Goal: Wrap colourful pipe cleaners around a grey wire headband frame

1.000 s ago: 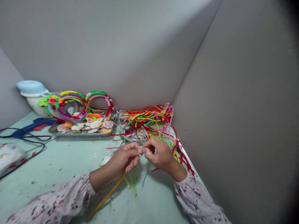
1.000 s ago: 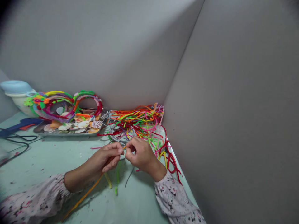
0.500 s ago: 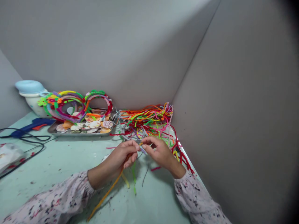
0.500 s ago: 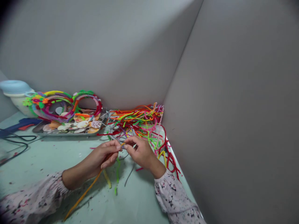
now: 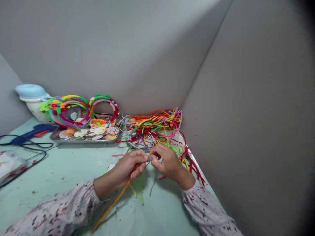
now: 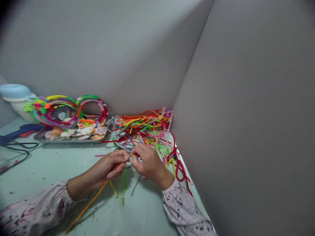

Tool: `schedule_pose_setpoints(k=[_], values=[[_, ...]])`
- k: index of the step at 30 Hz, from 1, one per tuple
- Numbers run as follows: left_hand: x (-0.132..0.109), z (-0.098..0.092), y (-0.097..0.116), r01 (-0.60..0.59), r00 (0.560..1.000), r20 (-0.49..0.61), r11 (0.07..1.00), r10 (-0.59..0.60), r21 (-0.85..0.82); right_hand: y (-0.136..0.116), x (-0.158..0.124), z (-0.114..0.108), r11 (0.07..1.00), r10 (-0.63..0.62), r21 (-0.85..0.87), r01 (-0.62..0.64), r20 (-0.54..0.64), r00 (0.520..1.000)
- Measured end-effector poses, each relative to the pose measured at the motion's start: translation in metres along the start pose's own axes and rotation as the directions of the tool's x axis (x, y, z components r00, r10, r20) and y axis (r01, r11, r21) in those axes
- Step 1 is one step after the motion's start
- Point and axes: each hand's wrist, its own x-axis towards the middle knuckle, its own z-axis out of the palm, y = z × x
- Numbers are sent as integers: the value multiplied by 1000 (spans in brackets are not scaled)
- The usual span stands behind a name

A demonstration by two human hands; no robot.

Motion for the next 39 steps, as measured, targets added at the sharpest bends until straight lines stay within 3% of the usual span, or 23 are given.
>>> schedule_pose_setpoints(k=[3, 6, 9, 13, 17, 19, 23, 25, 27, 29, 33, 39], values=[[-1, 0, 1, 16, 1000, 27, 999, -15, -32, 4, -2, -2, 988, -76, -133, 78, 25, 997], [-2, 0, 2, 16, 999, 50, 998, -13, -61, 10, -2, -9, 978, -57, -202, 56, 2, 998], [-2, 0, 1, 4, 999, 37, 998, -1, -70, 11, 1, -15, 997, 78, -27, -78, 7, 997], [0, 0, -1, 7, 1000, 11, 998, -6, -60, 4, 3, -12, 938, 195, 258, -231, 155, 968], [1, 1, -1, 5, 1000, -4, 999, -5, -44, 1, 2, -3, 891, 251, 348, -291, 156, 955], [0, 1, 0, -1, 1000, -11, 1000, 1, -28, 2, 2, -2, 839, 301, 413, -355, 193, 934], [0, 1, 0, -15, 1000, -12, 1000, 15, 14, 6, 1, -3, 649, 366, 574, -499, 340, 867], [-1, 2, 0, -19, 999, -26, 998, 20, 56, 7, 2, -4, 613, 372, 593, -522, 367, 853], [-2, 4, 1, -23, 998, -52, 993, 29, 116, 7, 2, -5, 658, 377, 548, -517, 354, 856], [-2, 6, 2, -23, 996, -83, 982, 39, 187, 5, 3, -7, 773, 355, 439, -458, 299, 886], [-2, 6, 2, -19, 993, -104, 947, 55, 322, -1, 4, -12, 960, 171, 188, -205, 183, 968], [0, 2, -2, -65, 991, -81, 915, 106, 399, -5, 0, -8, 994, 44, -102, -29, 150, 988]])
